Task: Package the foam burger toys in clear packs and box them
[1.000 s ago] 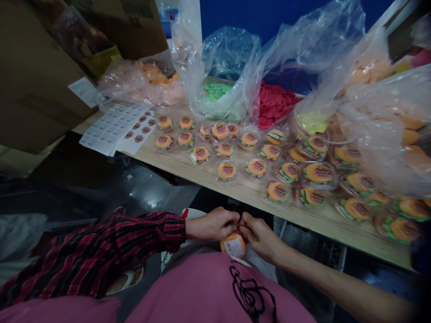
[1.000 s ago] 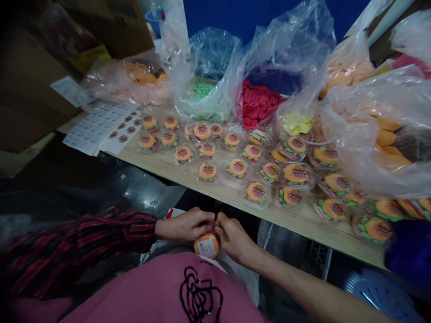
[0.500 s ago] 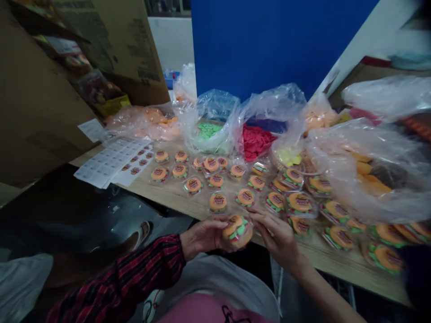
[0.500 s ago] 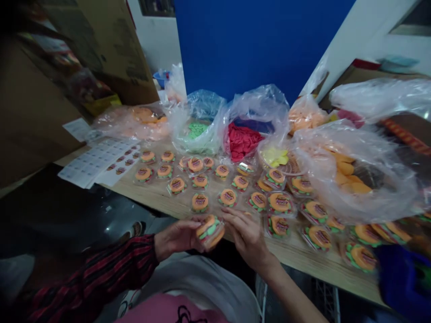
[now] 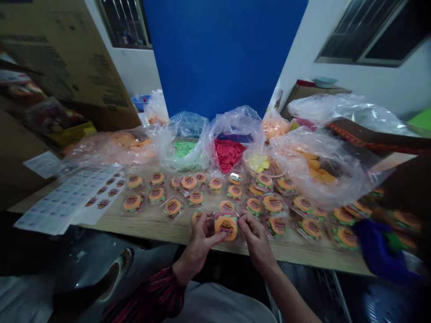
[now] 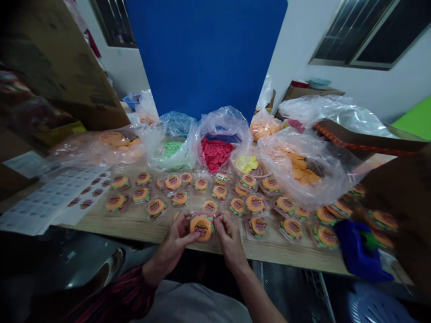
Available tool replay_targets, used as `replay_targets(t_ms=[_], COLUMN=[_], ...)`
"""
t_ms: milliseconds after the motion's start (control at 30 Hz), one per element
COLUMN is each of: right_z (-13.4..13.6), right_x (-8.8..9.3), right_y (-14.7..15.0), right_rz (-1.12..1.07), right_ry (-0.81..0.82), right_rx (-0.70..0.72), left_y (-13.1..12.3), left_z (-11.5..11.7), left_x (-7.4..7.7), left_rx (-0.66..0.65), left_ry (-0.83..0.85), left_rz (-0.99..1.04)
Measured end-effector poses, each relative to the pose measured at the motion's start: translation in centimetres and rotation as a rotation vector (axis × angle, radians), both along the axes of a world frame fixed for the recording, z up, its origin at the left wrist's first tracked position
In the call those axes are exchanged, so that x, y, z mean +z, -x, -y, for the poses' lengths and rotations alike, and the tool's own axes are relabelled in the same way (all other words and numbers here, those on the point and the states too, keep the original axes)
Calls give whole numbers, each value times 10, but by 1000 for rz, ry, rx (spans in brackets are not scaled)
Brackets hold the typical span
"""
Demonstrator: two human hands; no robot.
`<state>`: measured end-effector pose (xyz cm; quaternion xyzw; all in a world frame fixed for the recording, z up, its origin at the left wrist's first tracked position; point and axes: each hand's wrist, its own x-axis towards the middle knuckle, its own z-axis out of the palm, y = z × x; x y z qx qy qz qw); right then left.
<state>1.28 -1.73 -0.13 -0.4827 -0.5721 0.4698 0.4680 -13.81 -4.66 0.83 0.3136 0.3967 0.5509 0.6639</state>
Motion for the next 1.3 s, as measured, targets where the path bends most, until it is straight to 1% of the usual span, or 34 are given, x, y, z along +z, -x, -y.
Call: replay_targets(t_ms=[133, 200, 267, 333, 400, 467, 567, 667, 767, 833, 900, 967, 1067, 1133, 1200, 1300], right_z=[5, 10, 16, 22, 25, 28, 39, 54, 62, 61, 57, 52, 44, 39, 35, 32], right_x=[-15, -16, -12, -5, 0, 1, 0, 1, 3, 1, -4, -10, -19, -23, -28, -35], right_y=[-5, -11, -20, -33, -53, -82, -140, -211, -281, -319, -345, -360, -366, -366, -365, -361], right_rz=[-159, -198, -172, -87, 15, 67, 135, 320, 391, 408, 408, 396, 369, 340, 298, 212], right_ry=[48, 61, 37, -13, -60, -76, -75, -124, -157, -133, -84, -35, 4, 12, 17, 14], right_rx=[-89, -132, -183, -218, -251, -347, -600, -842, -1030, -1110, -1112, -1060, -1008, -1026, -1072, -1145], left_y=[-11, -19, -30, -44, -58, -69, -79, -80, -79, -80, -81, -83, -85, -85, -85, -84], left_z=[-2, -4, -5, -7, -10, -15, -22, -26, -29, -30, -31, -31, -30, -30, -29, -31], left_x=[3, 5, 8, 9, 9, 8, 6, 1, -7, -11, -13, -15, -15, -14, -12, -9], left_rx=[-41, -82, -126, -158, -195, -235, -213, -172, -147, -140, -136, -123, -94, -77, -73, -133], left_ry=[36, 47, 54, 69, 115, 211, 347, 386, 390, 381, 378, 381, 389, 396, 399, 436], left_rz=[-28, -47, -57, -55, -43, -35, -14, -8, -43, -57, -66, -75, -89, -87, -78, -50])
